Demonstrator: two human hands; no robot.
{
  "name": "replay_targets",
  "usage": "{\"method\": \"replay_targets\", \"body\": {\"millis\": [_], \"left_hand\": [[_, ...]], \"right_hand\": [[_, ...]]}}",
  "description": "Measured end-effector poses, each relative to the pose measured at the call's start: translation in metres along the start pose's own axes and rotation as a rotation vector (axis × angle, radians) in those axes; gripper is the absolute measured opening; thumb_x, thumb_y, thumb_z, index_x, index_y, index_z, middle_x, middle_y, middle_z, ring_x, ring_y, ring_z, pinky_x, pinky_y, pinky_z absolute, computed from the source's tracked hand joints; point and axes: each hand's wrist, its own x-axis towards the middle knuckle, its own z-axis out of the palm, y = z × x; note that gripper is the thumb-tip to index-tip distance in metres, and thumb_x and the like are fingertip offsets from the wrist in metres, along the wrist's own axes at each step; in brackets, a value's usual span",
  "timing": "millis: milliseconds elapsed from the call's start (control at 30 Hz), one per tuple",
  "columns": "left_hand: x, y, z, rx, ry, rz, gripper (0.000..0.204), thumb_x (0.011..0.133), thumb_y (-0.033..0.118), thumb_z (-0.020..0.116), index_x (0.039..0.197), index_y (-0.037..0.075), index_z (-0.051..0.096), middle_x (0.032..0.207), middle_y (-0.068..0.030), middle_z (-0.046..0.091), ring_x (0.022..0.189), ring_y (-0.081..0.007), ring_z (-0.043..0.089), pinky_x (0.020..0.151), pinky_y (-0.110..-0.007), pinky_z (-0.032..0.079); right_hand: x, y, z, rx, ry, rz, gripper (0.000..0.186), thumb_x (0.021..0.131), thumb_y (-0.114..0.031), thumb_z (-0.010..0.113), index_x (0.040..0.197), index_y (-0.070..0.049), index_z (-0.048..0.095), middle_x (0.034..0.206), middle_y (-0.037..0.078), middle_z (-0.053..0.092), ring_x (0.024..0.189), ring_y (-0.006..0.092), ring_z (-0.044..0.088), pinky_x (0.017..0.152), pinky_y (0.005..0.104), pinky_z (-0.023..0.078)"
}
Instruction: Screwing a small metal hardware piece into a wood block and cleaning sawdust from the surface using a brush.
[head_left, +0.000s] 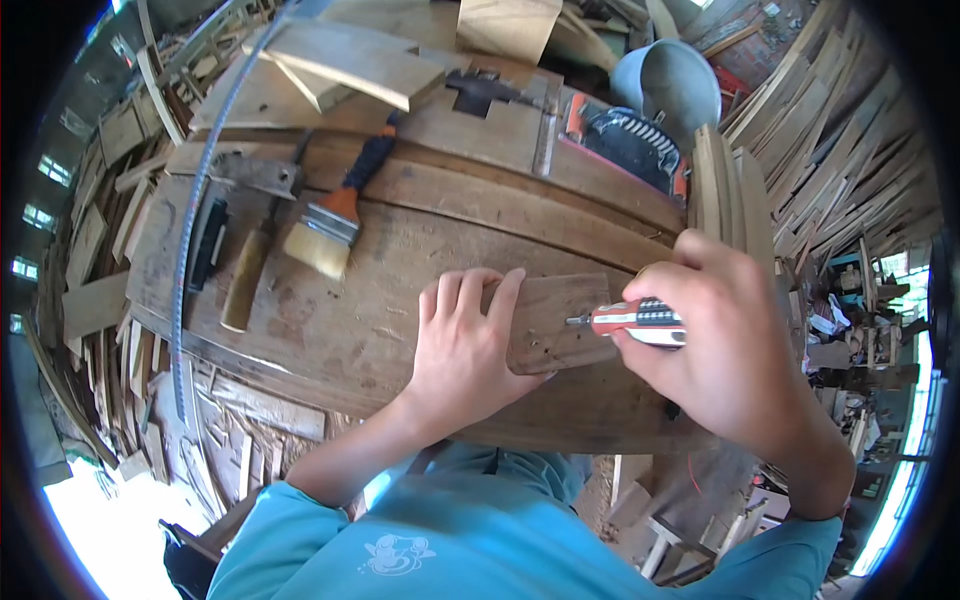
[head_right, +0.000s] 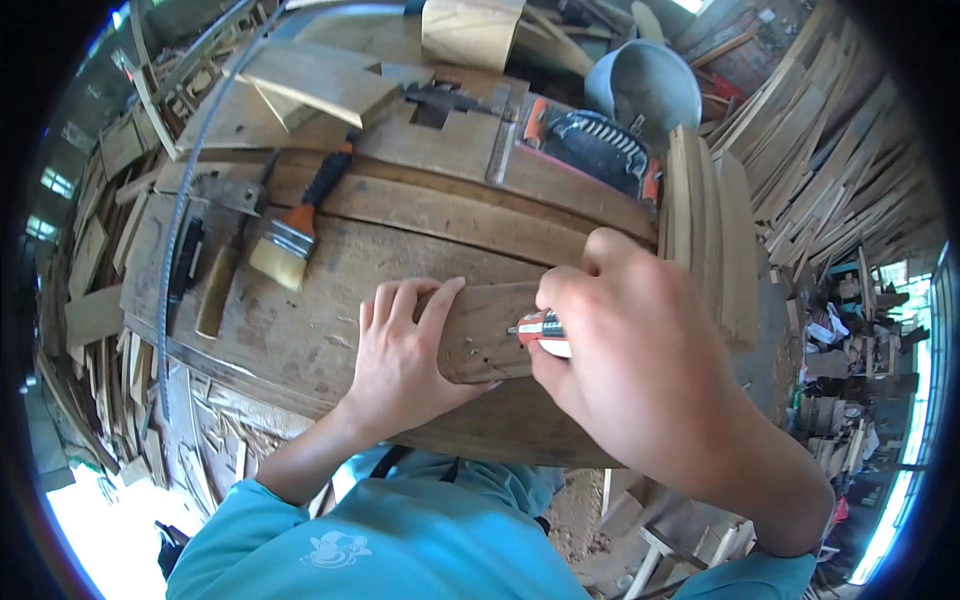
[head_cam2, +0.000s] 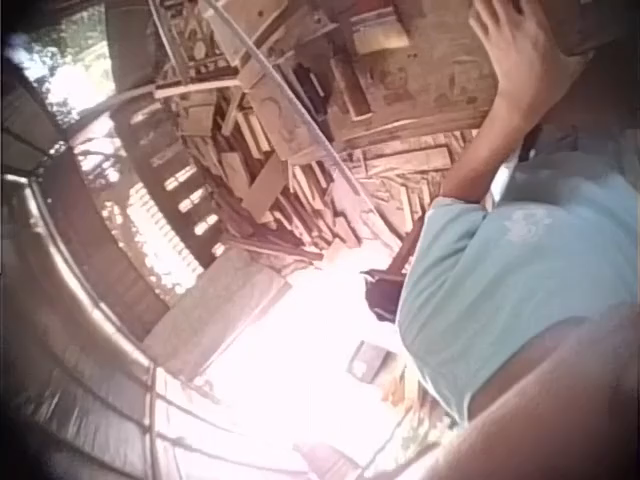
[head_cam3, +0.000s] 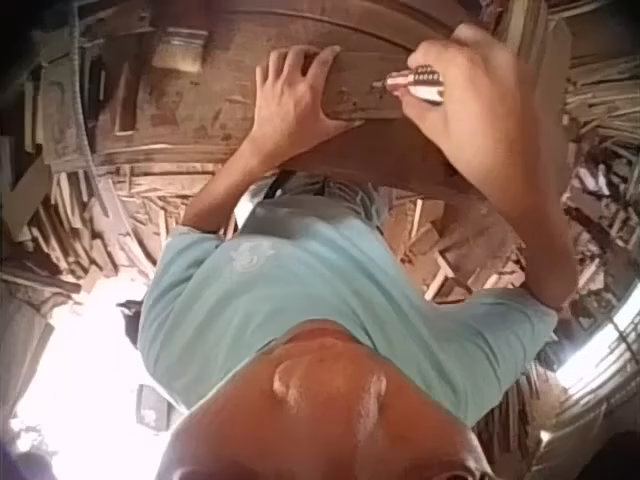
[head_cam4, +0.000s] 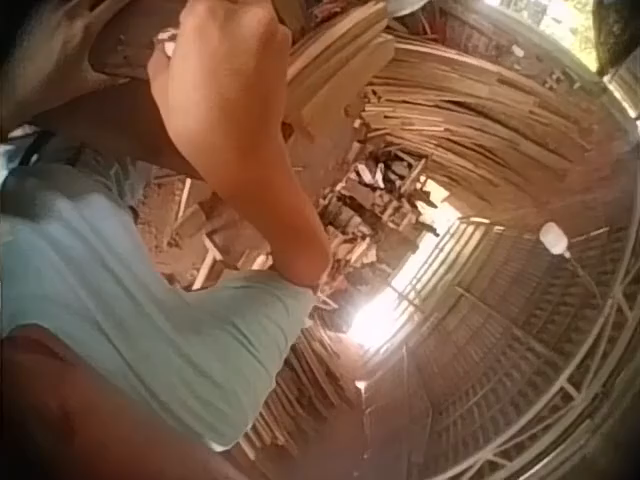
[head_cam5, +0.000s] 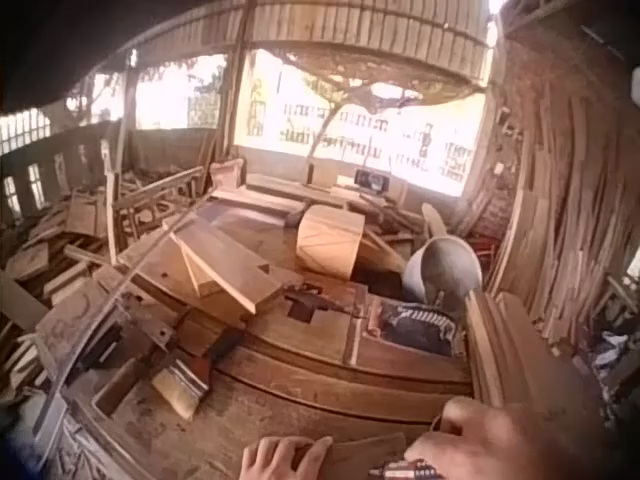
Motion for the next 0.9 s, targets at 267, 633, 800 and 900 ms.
{"method": "replay_targets", "body": {"millis": [267,633,800,900], "left_hand": [[-0.002,0.015,-0.006,0.034,0.027,-0.010,0.102,0.063,0.051,0.096,0.145,0.007,0.055,0.129,-0.0128,0.056,0.123,-0.0339,0.051,0.105,-0.048,0.040],[-0.001,0.015,-0.005,0.075,0.019,-0.009,0.099,0.064,0.051,0.095,0.144,0.009,0.056,0.128,-0.0123,0.057,0.123,-0.0334,0.052,0.103,-0.049,0.040],[0.001,0.012,-0.007,0.036,0.012,-0.034,0.100,0.061,0.050,0.096,0.144,0.009,0.057,0.128,-0.0122,0.057,0.123,-0.0330,0.052,0.104,-0.049,0.041],[0.003,0.015,-0.007,0.026,0.005,-0.041,0.101,0.059,0.047,0.098,0.144,0.010,0.057,0.128,-0.0120,0.056,0.123,-0.0328,0.052,0.105,-0.049,0.041]], "right_hand": [[0.008,0.031,-0.010,0.324,-0.084,-0.339,0.018,0.080,-0.004,0.076,0.095,0.000,0.066,0.098,0.013,0.065,0.097,0.0323,0.067,0.088,0.0425,0.054],[0.048,0.055,0.054,1.406,-0.211,-0.646,0.027,0.091,-0.020,0.067,0.070,-0.002,0.065,0.115,0.029,0.074,0.124,0.0385,0.068,0.105,0.0498,0.053],[0.043,0.045,0.059,1.570,-0.226,-0.554,0.035,0.101,-0.016,0.066,0.069,-0.002,0.062,0.061,0.005,0.062,0.055,0.0123,0.058,0.054,0.0290,0.043],[0.038,0.044,0.065,1.568,-0.088,-0.489,0.041,0.102,-0.018,0.064,0.064,-0.005,0.055,0.053,0.001,0.053,0.048,0.0084,0.050,0.048,0.0264,0.036]]}}
